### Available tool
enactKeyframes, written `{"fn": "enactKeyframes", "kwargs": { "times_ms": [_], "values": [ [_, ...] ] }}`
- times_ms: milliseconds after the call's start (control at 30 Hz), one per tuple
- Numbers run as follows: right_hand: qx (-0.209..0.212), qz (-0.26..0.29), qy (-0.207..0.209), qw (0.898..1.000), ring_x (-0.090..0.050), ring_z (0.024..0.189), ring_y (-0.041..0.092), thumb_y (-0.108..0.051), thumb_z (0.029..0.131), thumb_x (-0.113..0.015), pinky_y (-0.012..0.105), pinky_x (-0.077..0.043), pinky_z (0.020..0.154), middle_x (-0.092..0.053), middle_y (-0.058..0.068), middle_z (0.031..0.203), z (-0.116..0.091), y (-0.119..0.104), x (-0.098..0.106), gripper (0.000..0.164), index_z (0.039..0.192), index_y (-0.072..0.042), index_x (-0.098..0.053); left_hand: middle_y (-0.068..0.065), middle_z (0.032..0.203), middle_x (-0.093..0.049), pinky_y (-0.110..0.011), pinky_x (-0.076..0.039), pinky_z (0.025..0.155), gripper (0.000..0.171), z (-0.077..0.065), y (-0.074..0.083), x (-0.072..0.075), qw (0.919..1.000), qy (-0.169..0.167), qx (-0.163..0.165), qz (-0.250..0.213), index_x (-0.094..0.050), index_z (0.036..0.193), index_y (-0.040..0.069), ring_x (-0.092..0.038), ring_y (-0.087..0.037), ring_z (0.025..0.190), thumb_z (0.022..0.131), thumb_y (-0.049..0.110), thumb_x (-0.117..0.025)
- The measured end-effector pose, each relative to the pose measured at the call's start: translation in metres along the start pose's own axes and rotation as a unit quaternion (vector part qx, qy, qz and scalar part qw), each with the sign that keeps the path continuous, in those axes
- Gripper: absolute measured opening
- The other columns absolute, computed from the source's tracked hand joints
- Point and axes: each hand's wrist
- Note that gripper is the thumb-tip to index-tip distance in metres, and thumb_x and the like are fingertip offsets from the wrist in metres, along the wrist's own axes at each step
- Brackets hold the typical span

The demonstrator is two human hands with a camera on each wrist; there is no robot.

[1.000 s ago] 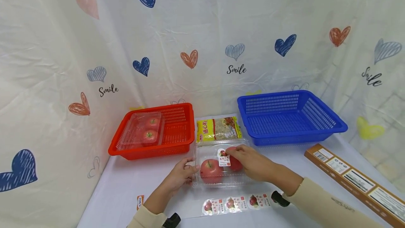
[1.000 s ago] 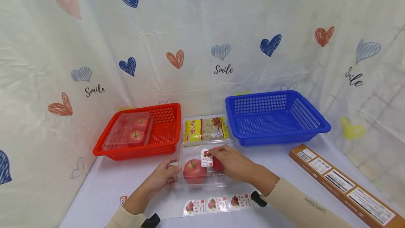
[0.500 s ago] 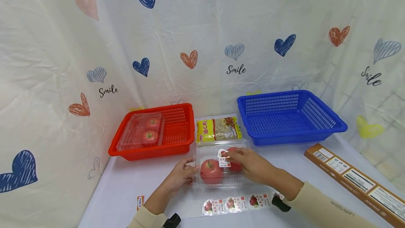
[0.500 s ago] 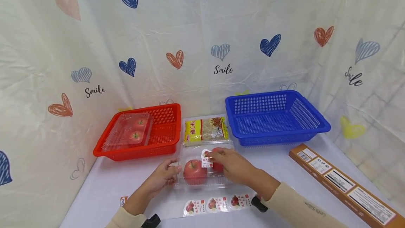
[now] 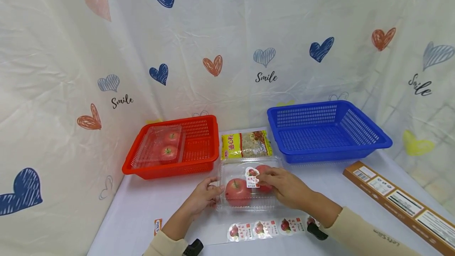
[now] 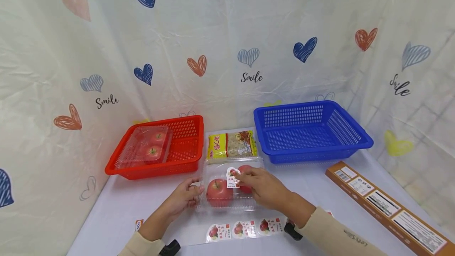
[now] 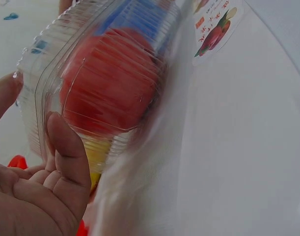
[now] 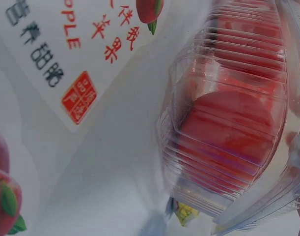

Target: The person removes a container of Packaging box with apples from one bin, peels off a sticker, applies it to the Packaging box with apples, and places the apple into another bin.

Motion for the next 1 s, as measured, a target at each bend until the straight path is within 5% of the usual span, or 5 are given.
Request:
{"fn": "enactKeyframes", "kwargs": {
  "times_ms": [167, 333, 633, 800, 1000],
  "values": [
    [0.068, -0.004, 0.076, 0.995, -0.062, 0.100, 0.023, 0.007, 0.076, -0.067, 0.041, -0.054, 0.083, -0.067, 0.002, 0.104, 0.001, 0.007, -0.004, 0.037, 0.107, -0.013, -0.071, -0.011, 0.100, -0.062, -0.031, -0.054, 0.069, 0.070, -0.001, 0.001, 0.001, 1.0000, 0.000, 0.000, -0.001, -0.037, 0.144, 0.005, -0.056, -0.022, 0.080, 0.091, 0.036, -0.069],
    [0.054, 0.011, 0.089, 0.994, -0.059, 0.105, 0.024, -0.003, 0.080, -0.070, 0.042, -0.053, 0.085, -0.066, 0.001, 0.108, -0.006, 0.013, -0.004, 0.032, 0.111, -0.010, -0.071, -0.011, 0.096, -0.063, -0.034, -0.055, 0.069, 0.075, -0.004, 0.004, 0.002, 1.0000, -0.004, 0.000, 0.006, -0.030, 0.147, 0.004, -0.058, -0.022, 0.078, 0.091, 0.033, -0.069],
    [-0.111, 0.064, 0.057, 0.990, -0.044, 0.128, 0.033, -0.036, 0.090, -0.070, 0.059, -0.043, 0.095, -0.050, 0.006, 0.140, -0.033, 0.025, -0.002, 0.039, 0.121, -0.012, -0.067, -0.012, 0.095, -0.063, -0.036, -0.057, 0.071, 0.088, 0.000, 0.009, 0.010, 0.9989, -0.015, 0.014, 0.041, -0.019, 0.153, 0.010, -0.061, -0.023, 0.073, 0.088, 0.037, -0.071],
    [-0.228, 0.138, 0.028, 0.963, -0.055, 0.117, 0.036, -0.041, 0.092, -0.066, 0.046, -0.054, 0.083, -0.049, 0.012, 0.141, -0.048, 0.024, 0.004, 0.054, 0.134, -0.008, -0.058, -0.013, 0.101, -0.060, -0.037, -0.057, 0.074, 0.072, 0.019, 0.015, 0.019, 0.9979, -0.001, 0.006, 0.065, -0.033, 0.147, 0.008, -0.062, -0.026, 0.082, 0.092, 0.043, -0.064],
    [-0.331, 0.176, -0.045, 0.926, -0.065, 0.098, 0.024, -0.048, 0.093, -0.061, 0.045, -0.054, 0.078, -0.066, 0.009, 0.117, -0.061, 0.023, 0.015, 0.061, 0.135, -0.004, -0.054, -0.014, 0.105, -0.059, -0.035, -0.056, 0.072, 0.067, 0.045, 0.017, 0.017, 0.9994, -0.007, 0.004, 0.034, -0.043, 0.141, 0.006, -0.059, -0.025, 0.082, 0.092, 0.048, -0.062]
  ]
}}
Point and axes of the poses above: each hand's wrist, its own z-axis towards the middle knuckle, its own x-axis out of the back of the hand, y = z × x
